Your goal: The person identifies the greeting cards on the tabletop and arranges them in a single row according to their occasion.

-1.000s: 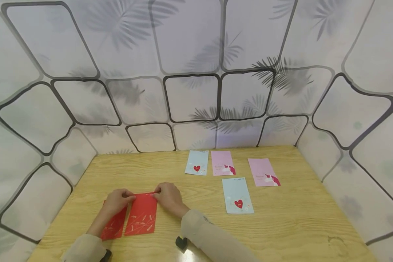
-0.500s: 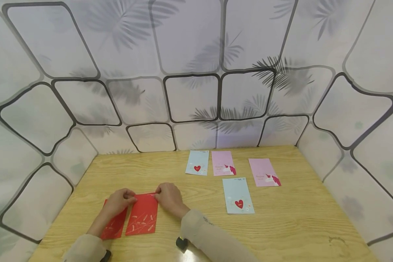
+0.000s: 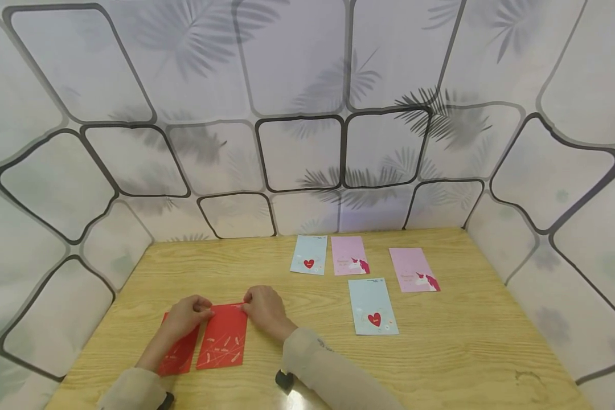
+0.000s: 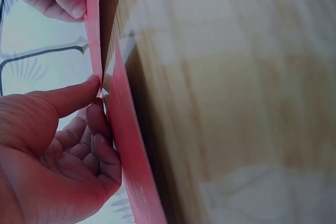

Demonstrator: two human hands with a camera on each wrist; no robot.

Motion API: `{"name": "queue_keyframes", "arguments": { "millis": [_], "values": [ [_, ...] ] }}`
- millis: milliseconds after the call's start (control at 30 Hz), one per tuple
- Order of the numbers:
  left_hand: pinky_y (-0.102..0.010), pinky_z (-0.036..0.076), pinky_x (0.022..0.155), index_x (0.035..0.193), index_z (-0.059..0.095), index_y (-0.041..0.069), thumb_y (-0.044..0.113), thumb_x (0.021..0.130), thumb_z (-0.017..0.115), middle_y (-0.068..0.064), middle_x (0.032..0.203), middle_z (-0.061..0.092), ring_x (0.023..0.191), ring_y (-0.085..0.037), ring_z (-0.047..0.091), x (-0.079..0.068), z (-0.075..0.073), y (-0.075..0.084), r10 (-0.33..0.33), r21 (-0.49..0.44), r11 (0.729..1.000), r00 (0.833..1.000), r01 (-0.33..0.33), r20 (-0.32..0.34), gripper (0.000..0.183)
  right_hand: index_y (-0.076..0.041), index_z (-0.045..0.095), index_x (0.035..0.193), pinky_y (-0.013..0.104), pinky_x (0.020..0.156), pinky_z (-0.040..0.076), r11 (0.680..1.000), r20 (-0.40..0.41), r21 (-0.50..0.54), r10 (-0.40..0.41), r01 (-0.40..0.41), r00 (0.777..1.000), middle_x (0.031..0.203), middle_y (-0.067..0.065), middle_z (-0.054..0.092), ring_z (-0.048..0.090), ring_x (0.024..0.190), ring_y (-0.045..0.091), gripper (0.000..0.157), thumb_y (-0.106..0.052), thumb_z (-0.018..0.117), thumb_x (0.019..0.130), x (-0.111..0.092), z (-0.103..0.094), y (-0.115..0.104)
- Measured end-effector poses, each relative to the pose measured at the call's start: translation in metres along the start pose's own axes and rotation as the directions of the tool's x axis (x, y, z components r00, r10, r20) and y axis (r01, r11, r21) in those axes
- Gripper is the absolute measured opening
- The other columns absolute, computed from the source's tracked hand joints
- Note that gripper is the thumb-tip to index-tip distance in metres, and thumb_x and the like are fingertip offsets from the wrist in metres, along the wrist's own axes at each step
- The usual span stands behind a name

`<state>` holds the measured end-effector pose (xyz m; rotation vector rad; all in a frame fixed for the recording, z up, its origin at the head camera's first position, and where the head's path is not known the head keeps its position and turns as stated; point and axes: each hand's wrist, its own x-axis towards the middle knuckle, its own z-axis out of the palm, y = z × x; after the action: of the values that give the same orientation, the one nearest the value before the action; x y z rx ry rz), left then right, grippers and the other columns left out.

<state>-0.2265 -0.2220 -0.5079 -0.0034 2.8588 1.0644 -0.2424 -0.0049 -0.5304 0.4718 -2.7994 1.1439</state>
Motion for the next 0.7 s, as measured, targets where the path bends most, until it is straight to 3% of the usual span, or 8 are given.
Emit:
{"name": "queue_keyframes", "arguments": {
  "millis": [567, 700],
  "values": [
    [-0.033, 0.051, 0.067, 0.104, 0.067, -0.005, 0.007, 0.094, 0.075, -0.005, 0.084, 0.067, 0.077, -0.019, 0.061, -0.0045, -0.0019, 0.0043, 0.02, 0.017, 1.0, 1.0, -0.02, -0.005, 0.018, -0.011, 0.079, 0.09, 0.023, 0.065, 0.049, 1.0, 0.016, -0.013, -0.026, 0.026, 1.0, 0.082, -0.005, 0.07, 0.056, 0.071, 0.005, 0.011, -0.022, 0.083, 0.09, 0.0019, 0.0004, 0.0009],
    [-0.031, 0.049, 0.066, 0.106, 0.067, -0.005, 0.006, 0.094, 0.075, -0.004, 0.083, 0.065, 0.074, -0.017, 0.059, -0.0055, -0.0026, 0.0032, 0.038, 0.003, 0.999, 0.999, -0.038, -0.018, 0.019, -0.011, 0.079, 0.097, 0.024, 0.068, 0.05, 0.998, 0.014, 0.062, -0.007, 0.006, 1.0, 0.085, -0.006, 0.072, 0.059, 0.073, 0.004, 0.015, -0.024, 0.082, 0.09, 0.0004, 0.0003, 0.0037]
  ]
}}
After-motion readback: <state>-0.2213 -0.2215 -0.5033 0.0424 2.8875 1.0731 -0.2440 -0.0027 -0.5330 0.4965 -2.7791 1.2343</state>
